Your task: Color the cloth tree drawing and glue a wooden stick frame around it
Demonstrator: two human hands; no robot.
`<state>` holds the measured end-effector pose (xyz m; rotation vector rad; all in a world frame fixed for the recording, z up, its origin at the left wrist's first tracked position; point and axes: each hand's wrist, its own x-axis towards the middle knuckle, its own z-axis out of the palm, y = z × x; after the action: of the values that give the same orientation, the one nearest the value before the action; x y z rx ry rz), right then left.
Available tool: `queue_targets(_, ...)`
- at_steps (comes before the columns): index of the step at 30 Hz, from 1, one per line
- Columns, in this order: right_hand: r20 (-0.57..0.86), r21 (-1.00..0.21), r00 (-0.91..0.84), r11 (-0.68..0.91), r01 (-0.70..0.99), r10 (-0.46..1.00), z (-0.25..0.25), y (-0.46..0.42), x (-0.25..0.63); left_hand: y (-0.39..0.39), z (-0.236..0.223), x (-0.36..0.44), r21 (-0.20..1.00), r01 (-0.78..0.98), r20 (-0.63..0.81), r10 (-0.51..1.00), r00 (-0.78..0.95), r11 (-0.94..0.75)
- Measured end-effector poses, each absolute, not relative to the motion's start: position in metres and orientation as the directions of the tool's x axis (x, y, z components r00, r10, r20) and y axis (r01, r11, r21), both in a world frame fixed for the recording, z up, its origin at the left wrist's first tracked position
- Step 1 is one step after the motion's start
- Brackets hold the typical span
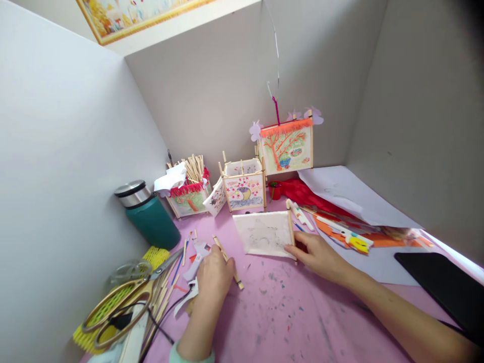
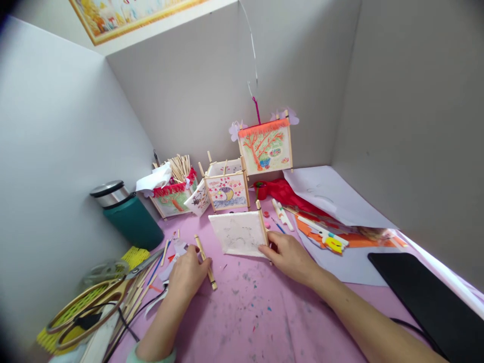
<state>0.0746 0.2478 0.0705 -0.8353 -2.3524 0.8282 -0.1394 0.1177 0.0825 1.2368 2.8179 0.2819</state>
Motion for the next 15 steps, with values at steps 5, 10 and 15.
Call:
queue_targets(5,0.249,-0.681,-0.699,0.635,0.366,0.670,0.0697,0.2480,0.0754,0.1161,0.0828,-0.1368,0.179,0.734,0.035,0.741,-0.670,0.655)
queue_targets(10,0.239,-0.685,-0.704,0.630,0.366,0.668,0.0680,0.2499,0.0764,0.1151,0.0832,-0.1316,0.203,0.743,-0.003,0.759,-0.651,0.638)
queue_targets(15,0.249,-0.695,-0.689,0.621,0.362,0.680,0.0676,0.2534,0.0783,0.1167,0.0780,-0.1334,0.338,0.743,-0.002,0.789,-0.614,0.578)
